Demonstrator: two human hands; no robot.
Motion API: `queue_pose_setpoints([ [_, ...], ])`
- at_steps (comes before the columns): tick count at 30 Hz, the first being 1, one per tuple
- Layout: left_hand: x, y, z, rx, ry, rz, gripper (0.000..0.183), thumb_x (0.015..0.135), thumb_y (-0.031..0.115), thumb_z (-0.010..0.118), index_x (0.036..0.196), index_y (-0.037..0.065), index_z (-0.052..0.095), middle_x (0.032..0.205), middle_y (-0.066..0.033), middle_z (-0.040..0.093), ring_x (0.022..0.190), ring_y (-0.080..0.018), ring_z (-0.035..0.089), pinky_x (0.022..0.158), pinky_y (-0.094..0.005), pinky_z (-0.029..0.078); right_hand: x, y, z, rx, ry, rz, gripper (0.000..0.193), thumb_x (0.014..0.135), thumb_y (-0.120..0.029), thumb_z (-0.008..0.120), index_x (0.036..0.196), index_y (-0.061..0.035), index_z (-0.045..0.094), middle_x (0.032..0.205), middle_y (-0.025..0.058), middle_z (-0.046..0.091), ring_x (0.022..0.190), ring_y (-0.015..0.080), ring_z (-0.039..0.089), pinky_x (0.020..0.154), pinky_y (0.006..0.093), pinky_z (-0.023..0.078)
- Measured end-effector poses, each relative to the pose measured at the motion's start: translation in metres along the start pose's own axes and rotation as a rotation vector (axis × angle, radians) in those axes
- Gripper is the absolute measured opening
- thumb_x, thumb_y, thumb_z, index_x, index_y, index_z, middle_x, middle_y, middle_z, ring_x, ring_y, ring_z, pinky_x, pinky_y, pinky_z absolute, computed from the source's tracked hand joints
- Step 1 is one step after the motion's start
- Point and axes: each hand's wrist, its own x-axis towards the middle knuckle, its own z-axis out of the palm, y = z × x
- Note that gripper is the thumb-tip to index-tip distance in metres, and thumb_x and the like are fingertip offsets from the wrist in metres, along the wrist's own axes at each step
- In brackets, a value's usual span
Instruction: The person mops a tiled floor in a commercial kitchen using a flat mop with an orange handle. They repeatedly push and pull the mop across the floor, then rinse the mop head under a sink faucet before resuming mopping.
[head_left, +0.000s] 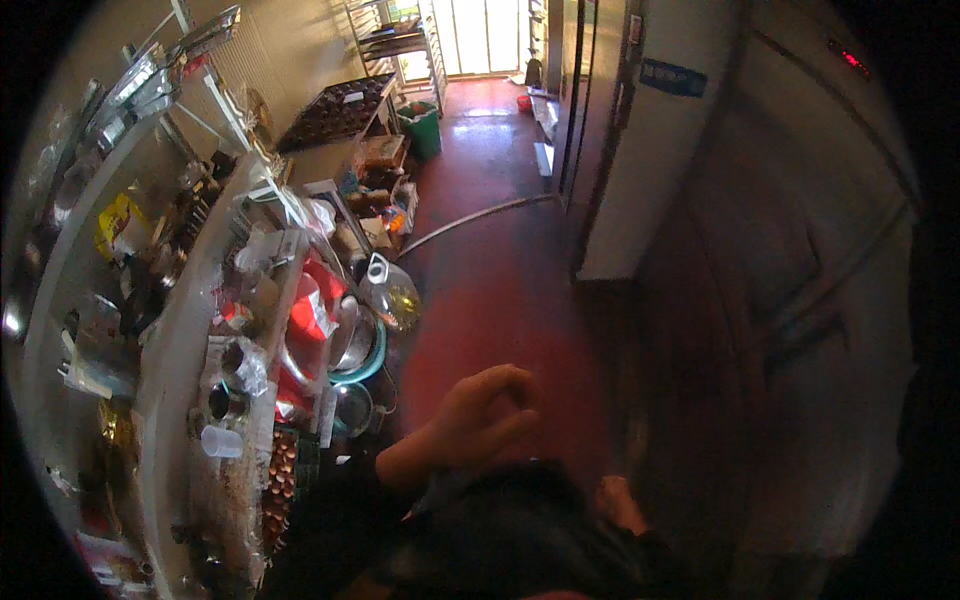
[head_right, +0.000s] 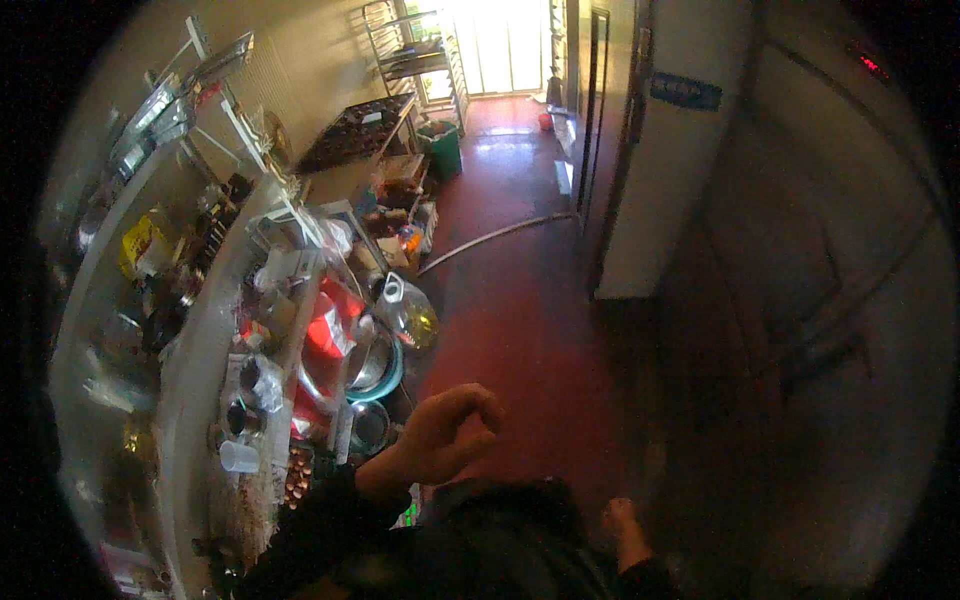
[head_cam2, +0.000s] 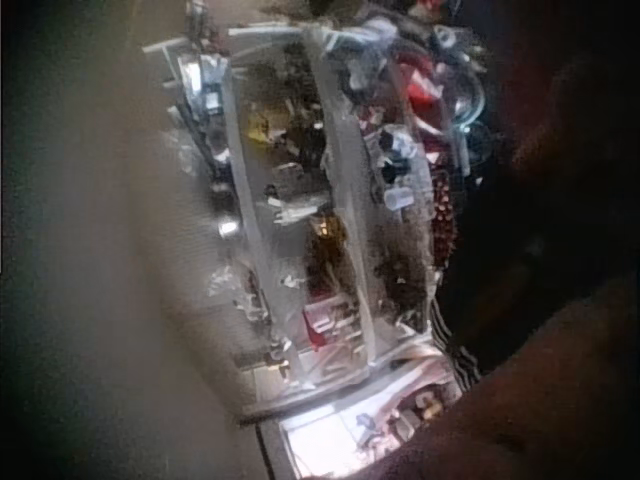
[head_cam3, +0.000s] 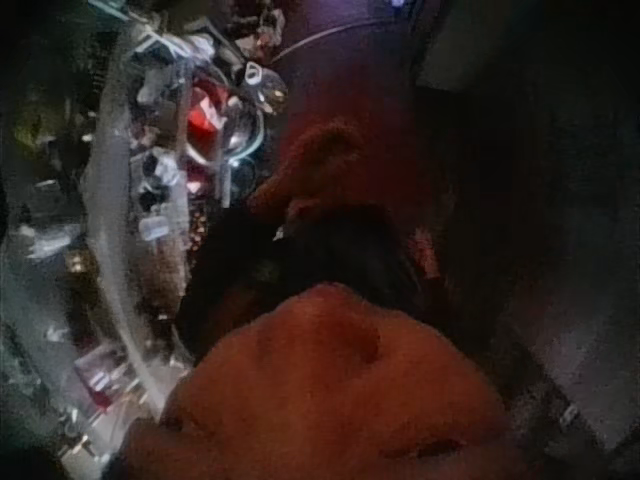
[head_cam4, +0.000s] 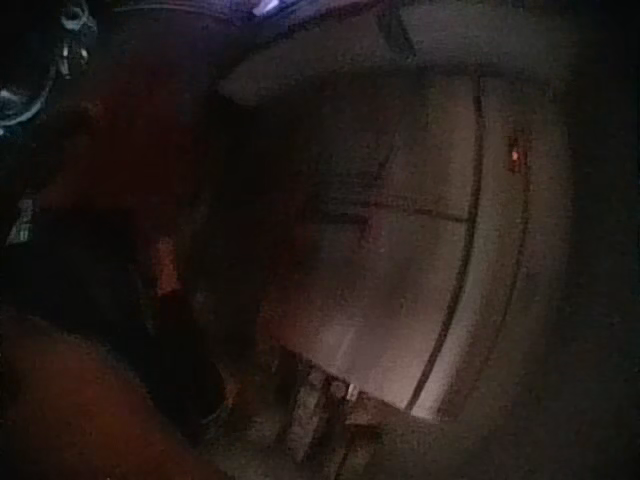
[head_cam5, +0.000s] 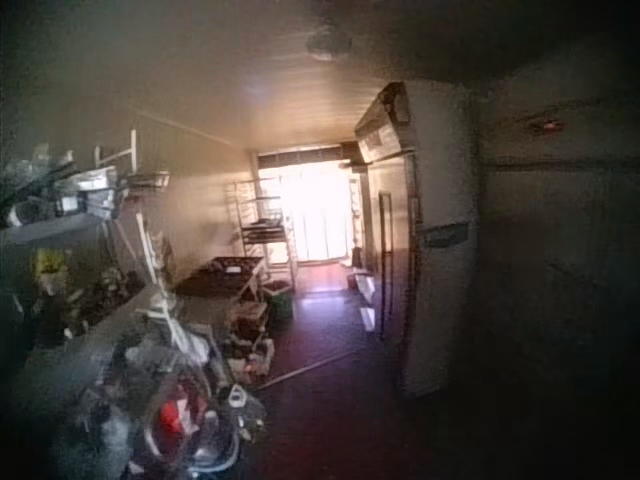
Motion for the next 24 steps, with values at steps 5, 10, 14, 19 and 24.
queue_pose_setpoints([
  [5, 0.089, -0.061, -0.05, -0.043, 0.103, -0.091, 0.017, 0.092, 0.002, 0.065, 0.108, 0.002, 0.06, 0.099, -0.0065, 0.062, 0.092, -0.0158, 0.059, 0.085, -0.0322, 0.05, 0.136, -0.169, -0.053, 0.501, 0.214, -0.064, 0.022, 0.09, -0.02, 0.063, 0.105, -0.0044, 0.068, 0.09, 0.0147, 0.071, 0.074, 0.0251, 0.068, 0.064, 0.0446, 0.056],
  [10, 0.167, -0.151, -0.13, -0.195, 0.146, -0.264, 0.019, 0.094, 0.004, 0.063, 0.113, 0.001, 0.061, 0.101, -0.0057, 0.063, 0.092, -0.0133, 0.06, 0.085, -0.031, 0.051, 0.234, -0.272, -0.088, -0.963, 0.102, -0.286, 0.023, 0.089, -0.029, 0.066, 0.094, -0.0081, 0.074, 0.091, 0.0132, 0.073, 0.079, 0.0319, 0.071, 0.071, 0.0475, 0.059],
  [14, 0.239, -0.212, -0.224, -0.203, 0.249, -0.195, 0.022, 0.095, 0.005, 0.061, 0.116, 0.0, 0.061, 0.103, -0.0066, 0.065, 0.094, -0.0132, 0.061, 0.084, -0.0303, 0.052, 0.249, -0.319, -0.079, -1.35, -0.069, -0.612, 0.025, 0.088, -0.032, 0.067, 0.095, -0.0106, 0.077, 0.097, 0.0125, 0.075, 0.088, 0.0333, 0.073, 0.075, 0.0496, 0.058],
  [19, 0.328, -0.25, -0.328, -0.258, 0.293, -0.247, 0.023, 0.092, 0.005, 0.061, 0.115, 0.001, 0.061, 0.101, -0.0072, 0.066, 0.095, -0.0148, 0.062, 0.086, -0.0315, 0.052, 0.274, -0.447, -0.049, -1.293, -0.249, -0.828, 0.024, 0.09, -0.031, 0.067, 0.095, -0.0095, 0.074, 0.096, 0.0129, 0.074, 0.084, 0.034, 0.071, 0.071, 0.0497, 0.055],
  [24, 0.415, -0.299, -0.395, -0.35, 0.345, -0.278, 0.019, 0.091, 0.008, 0.063, 0.108, 0.002, 0.063, 0.098, -0.0076, 0.066, 0.092, -0.0152, 0.063, 0.085, -0.032, 0.051, 0.352, -0.613, -0.032, -0.028, -0.125, 0.054, 0.017, 0.093, -0.025, 0.067, 0.094, -0.0084, 0.071, 0.081, 0.0108, 0.069, 0.069, 0.0269, 0.067, 0.057, 0.0443, 0.053],
])
